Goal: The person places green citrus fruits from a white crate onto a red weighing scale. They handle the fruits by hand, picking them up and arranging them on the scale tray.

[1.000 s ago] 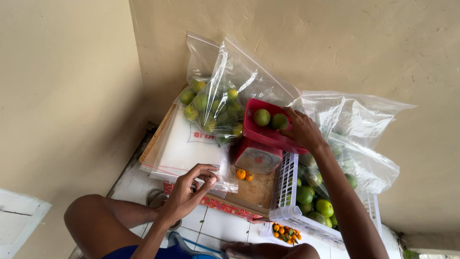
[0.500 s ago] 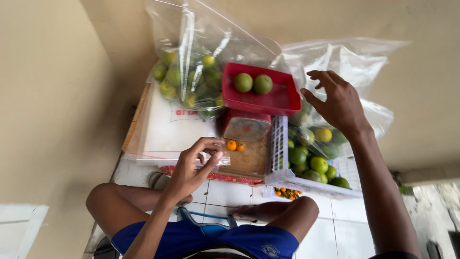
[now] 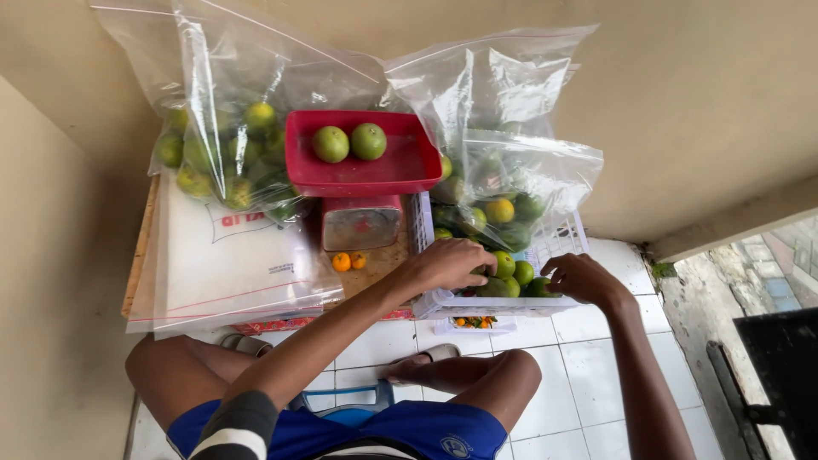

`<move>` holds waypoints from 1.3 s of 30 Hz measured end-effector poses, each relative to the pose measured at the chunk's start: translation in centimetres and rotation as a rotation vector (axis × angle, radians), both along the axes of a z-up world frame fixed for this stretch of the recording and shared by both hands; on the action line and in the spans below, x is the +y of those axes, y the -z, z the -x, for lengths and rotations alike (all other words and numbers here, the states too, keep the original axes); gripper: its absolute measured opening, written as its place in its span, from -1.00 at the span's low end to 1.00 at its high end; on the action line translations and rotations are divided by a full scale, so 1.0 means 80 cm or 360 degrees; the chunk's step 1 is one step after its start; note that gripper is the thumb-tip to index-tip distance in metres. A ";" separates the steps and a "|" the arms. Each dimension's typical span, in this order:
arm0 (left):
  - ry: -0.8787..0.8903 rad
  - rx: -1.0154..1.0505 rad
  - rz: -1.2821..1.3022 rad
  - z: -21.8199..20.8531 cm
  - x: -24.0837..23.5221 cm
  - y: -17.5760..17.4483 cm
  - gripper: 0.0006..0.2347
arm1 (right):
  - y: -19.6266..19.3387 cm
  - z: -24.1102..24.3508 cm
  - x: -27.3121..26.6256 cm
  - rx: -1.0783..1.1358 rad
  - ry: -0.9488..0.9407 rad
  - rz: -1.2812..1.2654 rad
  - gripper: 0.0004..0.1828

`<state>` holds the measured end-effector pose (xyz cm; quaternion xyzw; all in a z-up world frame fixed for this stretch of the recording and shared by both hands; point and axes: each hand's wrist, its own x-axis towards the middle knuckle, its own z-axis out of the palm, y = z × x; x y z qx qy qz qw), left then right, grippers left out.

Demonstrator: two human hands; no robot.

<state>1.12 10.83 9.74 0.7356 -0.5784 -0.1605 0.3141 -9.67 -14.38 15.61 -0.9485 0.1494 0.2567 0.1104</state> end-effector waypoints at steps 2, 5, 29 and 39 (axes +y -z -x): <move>-0.0008 -0.0209 -0.0213 -0.011 -0.051 0.063 -0.76 | 0.036 -0.005 -0.025 0.0017 -0.0010 0.0007 -0.55; -0.0145 -0.0580 -0.0143 -0.016 -0.106 0.140 -0.91 | 0.092 -0.016 -0.063 0.0037 -0.0107 0.0265 -0.33; -0.0178 -0.1362 -0.0084 -0.039 -0.124 0.149 -0.82 | 0.111 -0.040 -0.040 0.0227 -0.0151 0.0651 -0.55; -0.0177 -0.1380 -0.0081 -0.051 -0.125 0.163 -0.53 | 0.018 -0.004 0.001 -0.0126 0.0092 0.0231 -0.26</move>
